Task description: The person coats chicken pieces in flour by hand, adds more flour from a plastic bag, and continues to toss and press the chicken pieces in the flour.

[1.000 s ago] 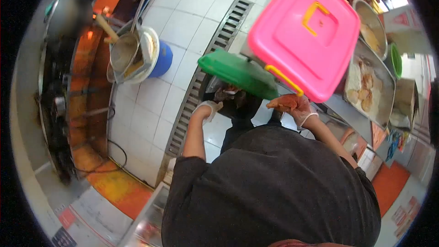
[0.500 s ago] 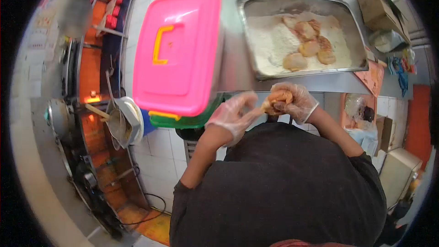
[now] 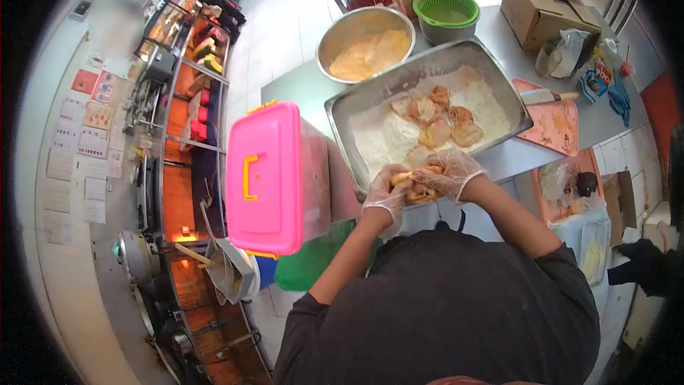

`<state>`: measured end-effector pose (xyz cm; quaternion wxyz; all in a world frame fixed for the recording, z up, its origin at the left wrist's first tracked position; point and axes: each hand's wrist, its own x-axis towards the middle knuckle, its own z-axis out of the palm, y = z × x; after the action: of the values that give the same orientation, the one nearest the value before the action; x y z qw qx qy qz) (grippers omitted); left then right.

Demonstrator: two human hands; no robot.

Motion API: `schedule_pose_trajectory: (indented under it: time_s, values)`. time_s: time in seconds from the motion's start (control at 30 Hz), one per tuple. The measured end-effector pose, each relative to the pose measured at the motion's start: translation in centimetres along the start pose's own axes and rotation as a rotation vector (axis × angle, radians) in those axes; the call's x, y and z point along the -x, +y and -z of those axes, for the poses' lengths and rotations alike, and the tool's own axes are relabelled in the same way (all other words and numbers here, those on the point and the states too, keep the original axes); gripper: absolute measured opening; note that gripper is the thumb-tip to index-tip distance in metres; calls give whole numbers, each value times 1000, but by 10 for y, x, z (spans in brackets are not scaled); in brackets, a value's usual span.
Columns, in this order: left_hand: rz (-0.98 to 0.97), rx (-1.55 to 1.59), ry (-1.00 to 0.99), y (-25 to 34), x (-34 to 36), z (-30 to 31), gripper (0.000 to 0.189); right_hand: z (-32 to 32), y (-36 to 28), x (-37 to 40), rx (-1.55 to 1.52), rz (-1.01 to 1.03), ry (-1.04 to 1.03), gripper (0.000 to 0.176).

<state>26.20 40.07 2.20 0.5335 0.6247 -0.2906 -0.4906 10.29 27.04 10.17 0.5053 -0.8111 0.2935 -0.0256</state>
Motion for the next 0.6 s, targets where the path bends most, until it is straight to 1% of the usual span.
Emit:
schedule_pose_trajectory:
  time_s: [0.07, 0.1, 0.13, 0.17, 0.2, 0.23, 0.27, 0.33, 0.37, 0.4, 0.43, 0.47, 0.5, 0.6]
  values:
    - [105, 310, 243, 7, -9, -8, 26, -16, 0, -10, -83, 22, 226, 38]
    - [236, 334, 215, 10, -18, -3, 31, -25, 0, -17, -108, 27, 331, 37]
    - [266, 553, 154, 20, -17, -8, 31, -33, 0, -25, -133, 28, 433, 36]
    - [296, 772, 87, 30, -14, -18, 32, -39, 3, -33, 0, 113, 508, 36]
    - [326, 989, 15, 36, -13, -26, 33, -43, 1, -39, 69, 169, 534, 36]
    - [397, 929, 95, 30, -18, -25, 37, -47, -2, -45, 139, 224, 560, 36]
    - [376, 908, 85, 21, -24, -20, 40, -47, -7, -49, 212, 279, 588, 37]
    - [320, 866, 59, -10, -48, -2, 46, -43, -17, -54, 295, 361, 511, 39]
    - [339, 849, 43, -21, -60, 8, 44, -42, -22, -55, 336, 400, 469, 40]
    - [359, 832, 27, -31, -73, 18, 43, -44, -24, -58, 410, 475, 499, 40]
    - [305, 888, 21, -3, -57, 15, 41, -46, -24, -60, 483, 548, 527, 40]
    - [257, 944, 14, 12, -49, 14, 39, -48, -22, -64, 475, 457, 482, 41]
    - [202, 809, 62, 11, -54, 14, 34, -49, -23, -68, 472, 366, 439, 42]
    - [344, 992, -41, 17, -68, 15, 34, -42, -33, -65, 244, 281, 415, 43]
